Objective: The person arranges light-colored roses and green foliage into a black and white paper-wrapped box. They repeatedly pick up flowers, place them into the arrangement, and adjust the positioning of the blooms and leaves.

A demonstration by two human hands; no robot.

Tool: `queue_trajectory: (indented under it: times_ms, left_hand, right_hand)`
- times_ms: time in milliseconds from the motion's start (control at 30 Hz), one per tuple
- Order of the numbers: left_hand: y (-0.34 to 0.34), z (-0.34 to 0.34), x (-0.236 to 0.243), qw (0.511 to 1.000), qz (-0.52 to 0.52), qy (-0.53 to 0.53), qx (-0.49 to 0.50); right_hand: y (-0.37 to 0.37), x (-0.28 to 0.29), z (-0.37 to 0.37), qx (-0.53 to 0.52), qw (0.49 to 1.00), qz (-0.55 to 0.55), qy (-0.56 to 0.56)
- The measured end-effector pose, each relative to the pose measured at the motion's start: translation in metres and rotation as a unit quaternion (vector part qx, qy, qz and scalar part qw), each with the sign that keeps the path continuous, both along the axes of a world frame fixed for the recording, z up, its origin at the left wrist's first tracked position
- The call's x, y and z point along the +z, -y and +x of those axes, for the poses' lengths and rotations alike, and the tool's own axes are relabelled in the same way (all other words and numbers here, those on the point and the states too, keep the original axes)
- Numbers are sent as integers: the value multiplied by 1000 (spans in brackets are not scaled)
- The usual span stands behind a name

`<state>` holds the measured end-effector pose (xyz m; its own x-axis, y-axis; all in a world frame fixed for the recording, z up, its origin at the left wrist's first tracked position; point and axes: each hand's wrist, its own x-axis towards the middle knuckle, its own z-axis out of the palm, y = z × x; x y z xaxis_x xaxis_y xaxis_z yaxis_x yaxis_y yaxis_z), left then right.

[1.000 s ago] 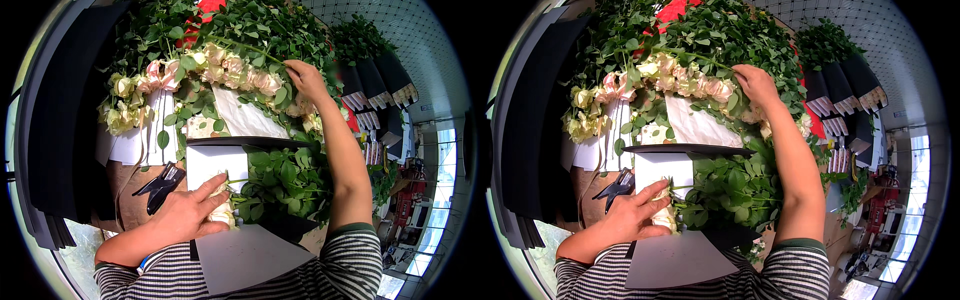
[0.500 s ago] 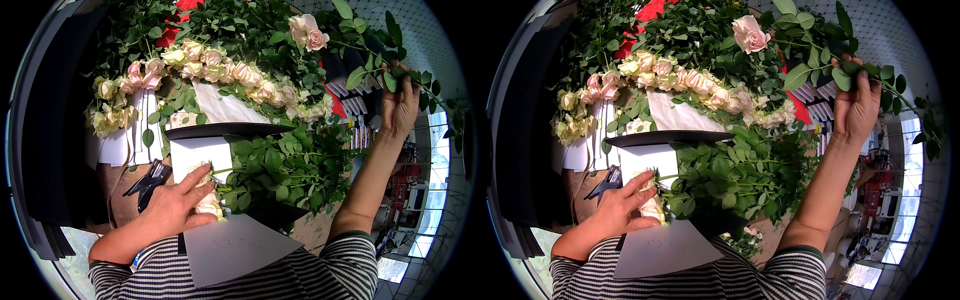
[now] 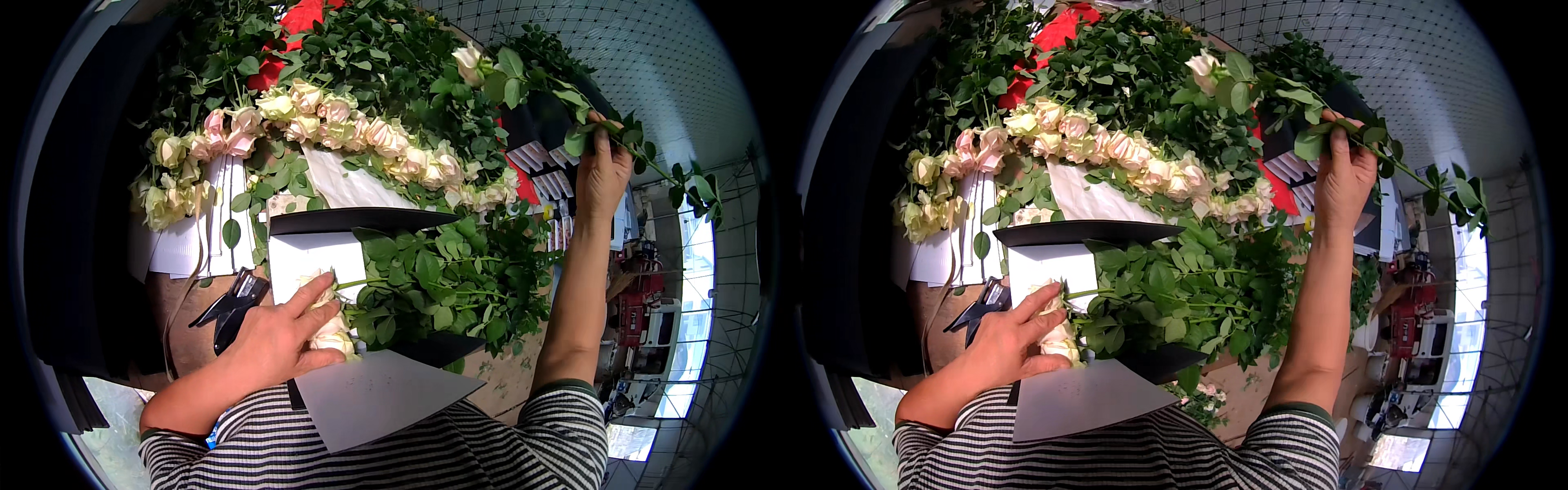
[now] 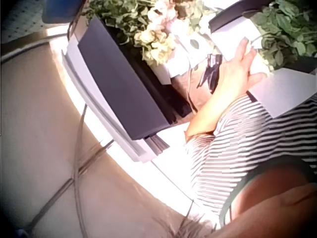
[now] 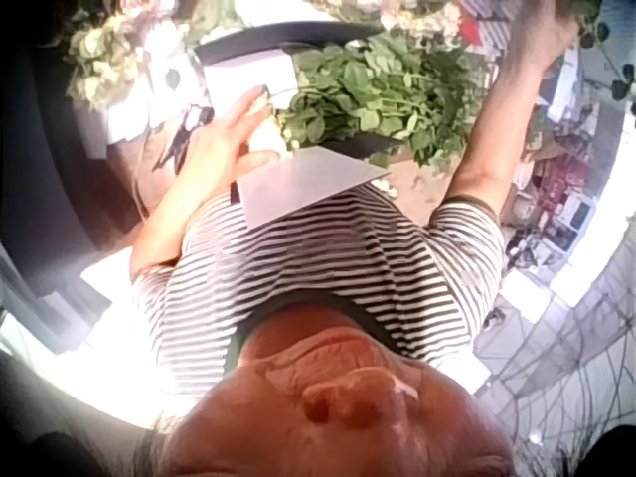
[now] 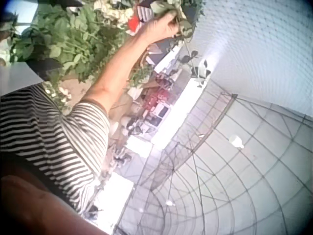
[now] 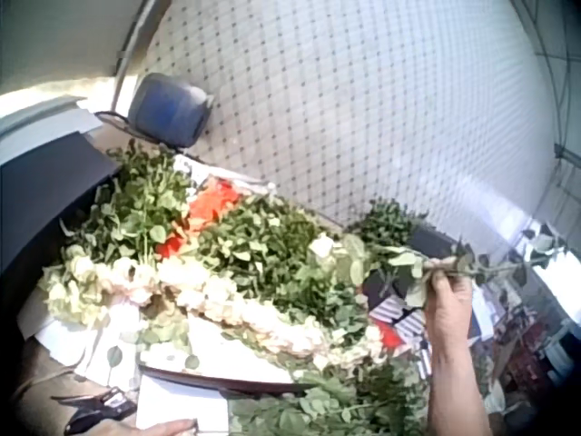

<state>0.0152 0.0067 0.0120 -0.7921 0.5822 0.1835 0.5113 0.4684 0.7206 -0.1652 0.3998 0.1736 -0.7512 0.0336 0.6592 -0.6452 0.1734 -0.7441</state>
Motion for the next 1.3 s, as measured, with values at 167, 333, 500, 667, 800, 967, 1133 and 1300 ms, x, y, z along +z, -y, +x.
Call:
queue_trajectory:
  times_ms: [167,333,500,667,800,967,1133,1300]
  left_hand:
    - [3,2,-1,1000,1,4,9]
    - [5,2,3,999,-16,41,0]
    - [8,5,-2,997,25,78,4]
    - [8,7,-13,997,73,22,5]
    - [5,9,-18,999,32,12,4]
    - [-2,12,-28,1000,5,1,30]
    - [-1,13,-31,1000,16,-9,24]
    - [2,9,-26,999,-3,32,-2]
  right_hand:
    - [34,17,46,136,988,-67,-12]
    - [33,-2,102,277,896,-320,135]
    - [73,-84,144,217,780,-458,366]
    - [49,-144,167,-62,753,-385,530]
    - [16,-102,165,-13,718,-113,687]
    - [67,-18,133,117,786,299,528]
    - [178,-93,97,169,798,476,329]
    - [176,-122,89,209,827,500,153]
